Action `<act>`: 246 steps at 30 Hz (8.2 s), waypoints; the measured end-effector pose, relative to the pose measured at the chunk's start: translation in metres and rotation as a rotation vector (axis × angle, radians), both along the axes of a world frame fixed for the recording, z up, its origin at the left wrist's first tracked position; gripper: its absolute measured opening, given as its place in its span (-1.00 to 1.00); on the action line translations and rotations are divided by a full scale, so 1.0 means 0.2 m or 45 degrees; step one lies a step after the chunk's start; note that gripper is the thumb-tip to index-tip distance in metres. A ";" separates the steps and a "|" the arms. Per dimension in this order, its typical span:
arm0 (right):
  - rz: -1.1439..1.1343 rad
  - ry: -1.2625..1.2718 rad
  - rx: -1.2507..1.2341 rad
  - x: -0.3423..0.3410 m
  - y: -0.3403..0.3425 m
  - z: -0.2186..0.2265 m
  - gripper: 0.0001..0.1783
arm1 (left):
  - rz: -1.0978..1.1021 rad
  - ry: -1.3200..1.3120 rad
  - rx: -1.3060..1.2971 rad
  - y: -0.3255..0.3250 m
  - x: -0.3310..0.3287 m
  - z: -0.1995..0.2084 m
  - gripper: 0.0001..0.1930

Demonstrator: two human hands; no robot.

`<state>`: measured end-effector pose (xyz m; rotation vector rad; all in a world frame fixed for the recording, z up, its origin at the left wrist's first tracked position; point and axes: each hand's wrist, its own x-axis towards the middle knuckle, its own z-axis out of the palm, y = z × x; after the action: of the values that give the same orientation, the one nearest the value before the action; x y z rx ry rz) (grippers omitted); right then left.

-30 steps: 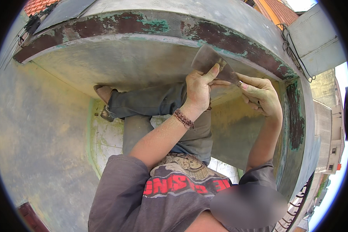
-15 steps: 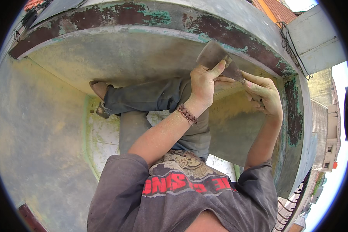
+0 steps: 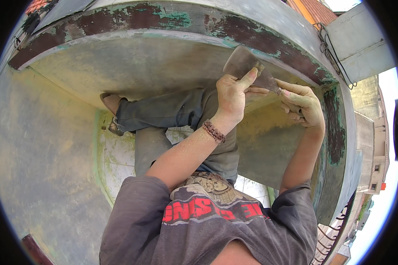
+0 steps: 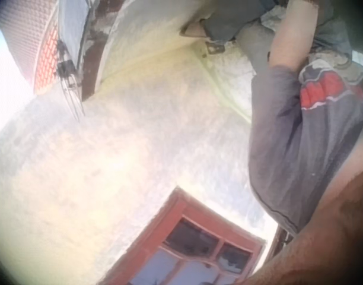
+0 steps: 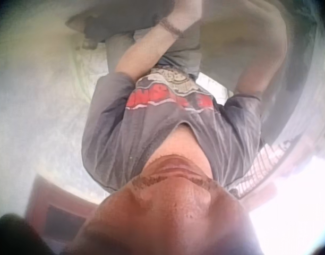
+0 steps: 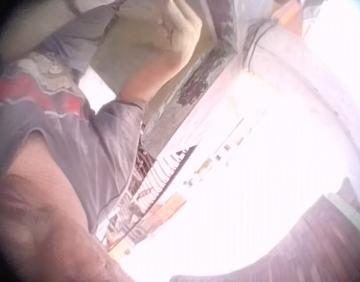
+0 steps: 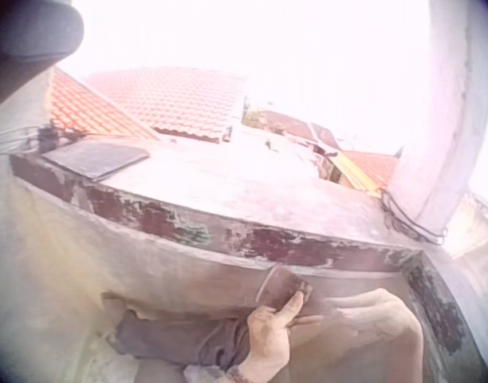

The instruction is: The person scrapes old paint from the curved interior surface of a large water tank using a hand scraper. They work along the upper rim and side walls, removing flaking paint and residue.

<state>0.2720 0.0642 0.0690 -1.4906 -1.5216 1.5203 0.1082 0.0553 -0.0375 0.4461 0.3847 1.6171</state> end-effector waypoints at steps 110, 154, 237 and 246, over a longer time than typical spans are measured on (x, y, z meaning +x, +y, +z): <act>-0.387 1.013 0.347 -0.58 -0.43 -0.63 -0.55 | 0.024 0.957 0.101 -0.08 -0.16 -0.01 -0.70; -0.421 0.971 0.514 -0.49 -0.33 -0.74 -0.53 | 0.118 1.014 0.238 0.01 -0.02 -0.10 -0.67; -0.369 1.039 0.480 -0.65 -0.41 -0.68 -0.54 | 0.092 0.999 0.165 -0.06 -0.19 -0.04 -0.67; -0.444 1.035 0.394 -0.69 -0.42 -0.63 -0.52 | 0.088 1.034 0.144 -0.05 -0.21 -0.03 -0.70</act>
<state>0.1334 -0.0190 -0.0572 -0.7486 -0.8954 1.3497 0.0657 0.0458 -0.0440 1.1905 0.9212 1.4694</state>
